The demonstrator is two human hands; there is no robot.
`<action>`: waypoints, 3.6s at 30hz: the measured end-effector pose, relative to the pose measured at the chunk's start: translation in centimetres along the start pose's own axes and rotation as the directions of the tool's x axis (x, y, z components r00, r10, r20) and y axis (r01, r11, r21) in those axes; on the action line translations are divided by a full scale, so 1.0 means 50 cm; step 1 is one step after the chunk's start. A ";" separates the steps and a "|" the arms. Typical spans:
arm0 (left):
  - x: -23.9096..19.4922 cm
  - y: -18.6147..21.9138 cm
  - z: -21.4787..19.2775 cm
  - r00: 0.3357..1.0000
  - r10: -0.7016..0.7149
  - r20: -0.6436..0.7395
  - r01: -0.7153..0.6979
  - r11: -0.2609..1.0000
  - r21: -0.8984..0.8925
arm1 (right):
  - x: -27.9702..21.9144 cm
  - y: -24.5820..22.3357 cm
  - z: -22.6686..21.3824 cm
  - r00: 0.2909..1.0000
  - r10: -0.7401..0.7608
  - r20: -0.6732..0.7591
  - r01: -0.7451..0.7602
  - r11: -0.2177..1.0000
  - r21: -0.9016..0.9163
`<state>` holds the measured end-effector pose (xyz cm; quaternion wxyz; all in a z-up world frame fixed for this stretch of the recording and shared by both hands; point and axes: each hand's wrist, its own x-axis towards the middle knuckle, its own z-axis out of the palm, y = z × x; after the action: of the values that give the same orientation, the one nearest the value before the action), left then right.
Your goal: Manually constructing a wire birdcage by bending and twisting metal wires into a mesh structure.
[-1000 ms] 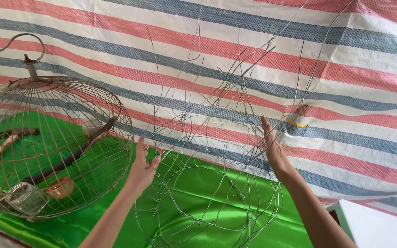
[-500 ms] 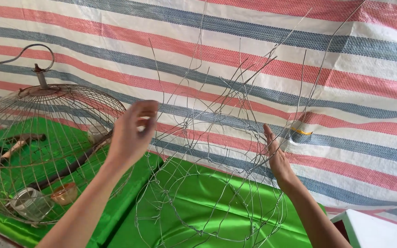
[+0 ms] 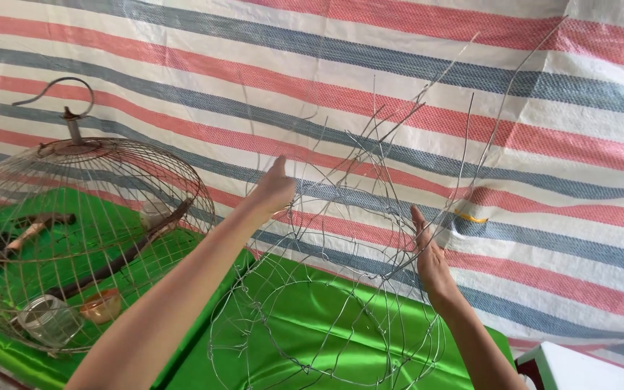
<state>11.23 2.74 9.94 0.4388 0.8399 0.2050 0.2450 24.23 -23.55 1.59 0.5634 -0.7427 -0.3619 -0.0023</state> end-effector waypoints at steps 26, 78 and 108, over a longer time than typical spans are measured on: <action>0.156 -0.089 0.021 0.872 0.392 -0.294 0.024 0.565 0.825 | 0.016 0.066 -0.018 0.986 -0.154 0.058 0.146 0.982 0.116; 0.128 -0.061 -0.005 0.851 0.188 -0.490 -0.064 0.964 0.257 | 0.364 0.487 0.036 0.955 -0.247 -0.162 0.273 0.947 0.169; 0.178 -0.086 0.000 0.635 0.292 -0.715 -0.134 0.953 0.270 | 0.006 0.092 -0.001 0.993 -0.108 0.046 0.102 0.988 0.118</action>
<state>17.77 10.02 8.39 0.2004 0.7210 0.2884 0.5974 26.97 -23.88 -2.11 0.5949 -0.6887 -0.4144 0.0083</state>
